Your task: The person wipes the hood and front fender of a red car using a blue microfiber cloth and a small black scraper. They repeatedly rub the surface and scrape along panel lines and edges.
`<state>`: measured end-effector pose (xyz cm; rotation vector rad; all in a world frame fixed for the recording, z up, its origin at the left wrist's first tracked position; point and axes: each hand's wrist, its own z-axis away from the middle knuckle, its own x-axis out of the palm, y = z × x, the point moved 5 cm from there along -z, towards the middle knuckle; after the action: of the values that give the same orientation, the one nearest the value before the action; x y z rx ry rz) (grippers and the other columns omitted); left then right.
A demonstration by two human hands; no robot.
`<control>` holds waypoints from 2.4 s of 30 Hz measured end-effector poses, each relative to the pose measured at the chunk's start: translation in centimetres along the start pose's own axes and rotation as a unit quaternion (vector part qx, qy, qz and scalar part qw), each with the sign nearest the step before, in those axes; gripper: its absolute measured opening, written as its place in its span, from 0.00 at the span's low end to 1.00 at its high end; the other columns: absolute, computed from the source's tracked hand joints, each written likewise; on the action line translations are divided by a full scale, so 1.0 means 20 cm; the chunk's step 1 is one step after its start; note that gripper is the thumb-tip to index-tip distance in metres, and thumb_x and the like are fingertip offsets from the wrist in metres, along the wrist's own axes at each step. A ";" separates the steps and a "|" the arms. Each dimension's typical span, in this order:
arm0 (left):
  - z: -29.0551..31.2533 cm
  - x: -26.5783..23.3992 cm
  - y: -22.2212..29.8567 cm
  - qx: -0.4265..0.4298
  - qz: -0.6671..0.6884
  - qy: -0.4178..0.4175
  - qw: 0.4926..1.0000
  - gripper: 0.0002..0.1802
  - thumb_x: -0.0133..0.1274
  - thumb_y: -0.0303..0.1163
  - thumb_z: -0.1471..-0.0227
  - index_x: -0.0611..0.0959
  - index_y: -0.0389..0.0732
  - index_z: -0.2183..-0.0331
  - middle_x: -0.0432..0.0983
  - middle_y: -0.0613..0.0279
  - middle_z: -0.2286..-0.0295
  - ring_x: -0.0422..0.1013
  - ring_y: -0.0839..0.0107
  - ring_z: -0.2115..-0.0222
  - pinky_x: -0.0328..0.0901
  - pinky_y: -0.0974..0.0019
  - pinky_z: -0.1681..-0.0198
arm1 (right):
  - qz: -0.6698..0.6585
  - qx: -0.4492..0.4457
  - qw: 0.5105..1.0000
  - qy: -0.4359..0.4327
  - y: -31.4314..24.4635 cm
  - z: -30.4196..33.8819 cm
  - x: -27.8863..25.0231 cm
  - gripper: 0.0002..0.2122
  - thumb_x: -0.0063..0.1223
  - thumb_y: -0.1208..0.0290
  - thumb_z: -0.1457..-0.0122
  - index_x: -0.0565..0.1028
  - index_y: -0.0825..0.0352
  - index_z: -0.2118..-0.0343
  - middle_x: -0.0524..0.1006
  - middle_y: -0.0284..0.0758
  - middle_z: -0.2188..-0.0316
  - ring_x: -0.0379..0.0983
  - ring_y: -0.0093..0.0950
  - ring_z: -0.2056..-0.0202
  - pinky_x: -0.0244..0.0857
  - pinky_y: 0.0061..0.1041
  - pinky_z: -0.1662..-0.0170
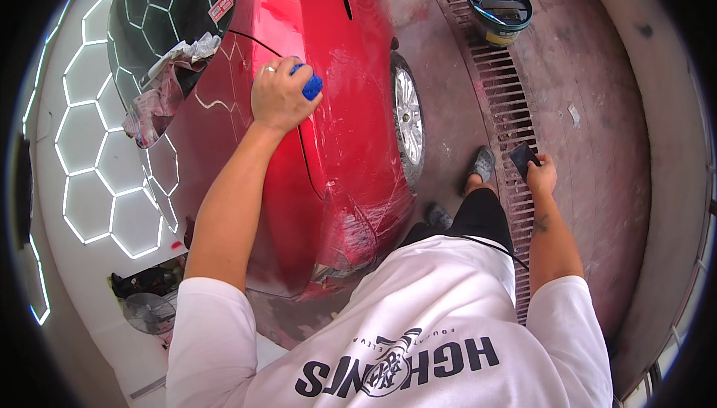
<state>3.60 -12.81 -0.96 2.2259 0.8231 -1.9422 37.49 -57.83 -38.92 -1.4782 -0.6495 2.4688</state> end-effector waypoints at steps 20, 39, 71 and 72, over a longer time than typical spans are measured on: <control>0.95 -0.23 0.49 -0.180 0.141 -0.023 0.973 0.22 0.75 0.30 0.65 0.87 0.49 0.64 0.79 0.56 0.57 0.76 0.49 0.60 0.73 0.47 0.58 | -0.258 0.037 0.849 -0.459 -0.92 -0.22 0.41 0.17 0.52 0.55 0.23 0.80 0.59 0.42 0.80 0.32 0.59 0.80 0.27 0.64 0.71 0.29 0.67; 0.31 -0.10 -0.25 -0.155 -0.010 0.187 0.970 0.32 0.77 0.38 0.60 0.82 0.51 0.51 0.78 0.54 0.52 0.76 0.48 0.50 0.71 0.45 0.46 | -0.102 -0.721 0.685 0.008 -2.18 1.27 0.36 0.29 0.60 0.53 0.31 0.74 0.51 0.28 0.70 0.25 0.25 0.69 0.41 0.34 0.66 0.46 0.37; 0.34 -0.05 -0.31 -0.148 -0.020 0.217 0.965 0.33 0.76 0.45 0.62 0.82 0.57 0.51 0.77 0.59 0.50 0.77 0.51 0.53 0.72 0.46 0.49 | -0.116 -0.721 0.682 0.033 -2.19 1.32 0.32 0.24 0.59 0.56 0.30 0.78 0.53 0.32 0.77 0.24 0.30 0.73 0.36 0.49 0.68 0.39 0.49; 0.35 -0.05 -0.31 -0.152 -0.018 0.216 0.964 0.33 0.76 0.45 0.62 0.82 0.57 0.51 0.77 0.59 0.50 0.77 0.51 0.53 0.72 0.45 0.49 | -0.115 -0.727 0.677 0.004 -2.07 1.42 0.32 0.24 0.59 0.56 0.30 0.78 0.54 0.33 0.77 0.25 0.31 0.73 0.36 0.49 0.68 0.38 0.49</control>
<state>-5.37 -10.63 0.34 2.4741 1.1266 -1.2394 7.13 -26.45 -13.28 -1.3959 -2.9349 1.4191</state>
